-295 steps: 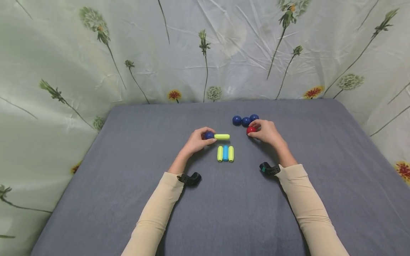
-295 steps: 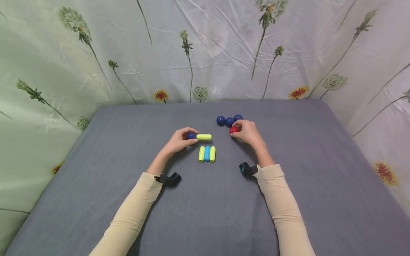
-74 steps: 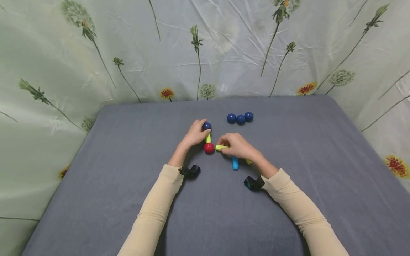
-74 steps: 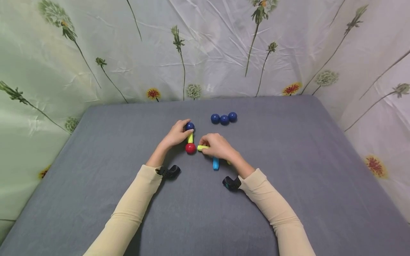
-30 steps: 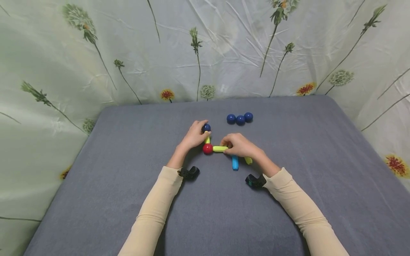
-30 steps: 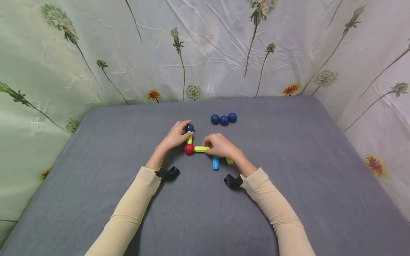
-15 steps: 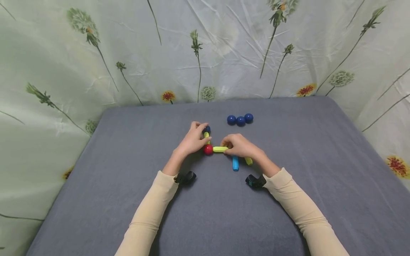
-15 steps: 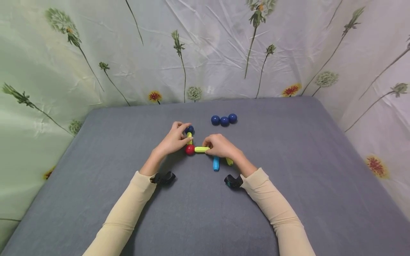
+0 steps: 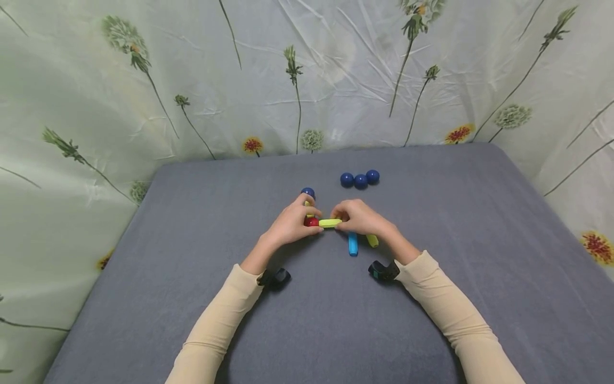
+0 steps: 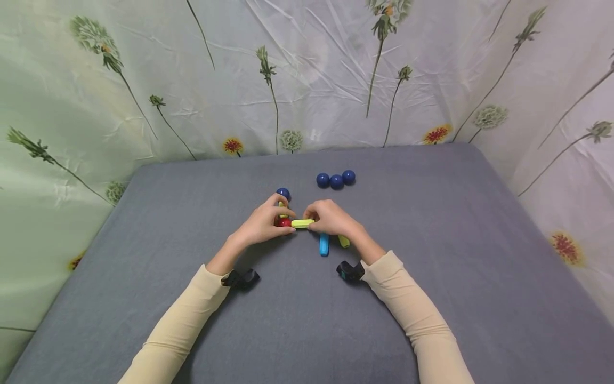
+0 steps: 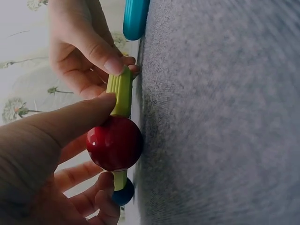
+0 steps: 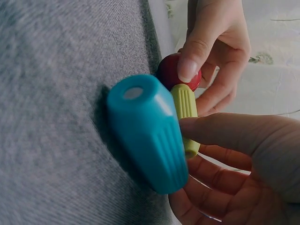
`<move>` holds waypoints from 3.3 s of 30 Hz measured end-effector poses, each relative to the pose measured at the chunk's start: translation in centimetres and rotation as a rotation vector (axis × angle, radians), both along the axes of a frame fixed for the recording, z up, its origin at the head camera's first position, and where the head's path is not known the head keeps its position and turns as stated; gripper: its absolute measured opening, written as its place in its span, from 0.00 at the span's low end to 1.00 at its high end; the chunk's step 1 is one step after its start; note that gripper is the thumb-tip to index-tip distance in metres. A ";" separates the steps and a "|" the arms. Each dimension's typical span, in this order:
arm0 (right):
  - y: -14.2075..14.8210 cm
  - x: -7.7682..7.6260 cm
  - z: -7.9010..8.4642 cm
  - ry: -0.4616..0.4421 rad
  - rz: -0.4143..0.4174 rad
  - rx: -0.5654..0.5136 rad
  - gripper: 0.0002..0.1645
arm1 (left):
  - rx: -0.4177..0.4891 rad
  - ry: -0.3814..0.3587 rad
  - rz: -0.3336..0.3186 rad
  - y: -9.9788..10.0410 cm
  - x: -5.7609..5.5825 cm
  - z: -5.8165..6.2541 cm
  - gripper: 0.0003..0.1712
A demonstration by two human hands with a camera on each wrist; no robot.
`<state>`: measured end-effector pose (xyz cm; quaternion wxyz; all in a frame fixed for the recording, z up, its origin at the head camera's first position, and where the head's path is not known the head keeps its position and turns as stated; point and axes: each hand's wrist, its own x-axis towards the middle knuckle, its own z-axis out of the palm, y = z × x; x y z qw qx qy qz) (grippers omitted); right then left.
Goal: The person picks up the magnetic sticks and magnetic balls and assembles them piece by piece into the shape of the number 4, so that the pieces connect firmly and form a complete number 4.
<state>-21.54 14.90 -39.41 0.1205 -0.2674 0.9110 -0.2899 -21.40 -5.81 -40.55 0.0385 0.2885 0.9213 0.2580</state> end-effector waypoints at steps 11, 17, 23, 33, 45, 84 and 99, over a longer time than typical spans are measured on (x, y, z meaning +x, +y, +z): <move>0.1 -0.1 -0.2 0.004 0.000 -0.034 0.08 | -0.056 0.051 -0.095 0.0 -0.6 -0.2 0.15; 0.3 -0.1 0.0 -0.012 0.003 -0.066 0.08 | -0.047 0.051 -0.091 0.0 -0.7 -0.4 0.14; 0.4 -0.2 0.0 -0.038 0.014 -0.084 0.08 | -0.043 0.050 -0.083 0.0 -0.8 -0.4 0.13; 1.7 -0.9 0.8 -0.107 0.004 -0.049 0.16 | -0.051 0.044 -0.071 -0.1 -0.9 -0.2 0.12; 4.0 -2.3 0.8 -0.027 -0.105 -0.061 0.16 | -0.060 0.062 -0.081 -0.4 -0.6 -0.3 0.13; 8.1 -7.0 0.0 0.110 -0.377 0.031 0.26 | -0.055 0.053 -0.076 -0.1 -0.6 -0.4 0.13; 8.7 -6.2 0.2 0.043 -0.418 -0.014 0.22 | -0.039 0.063 -0.088 -0.3 -0.8 -0.3 0.13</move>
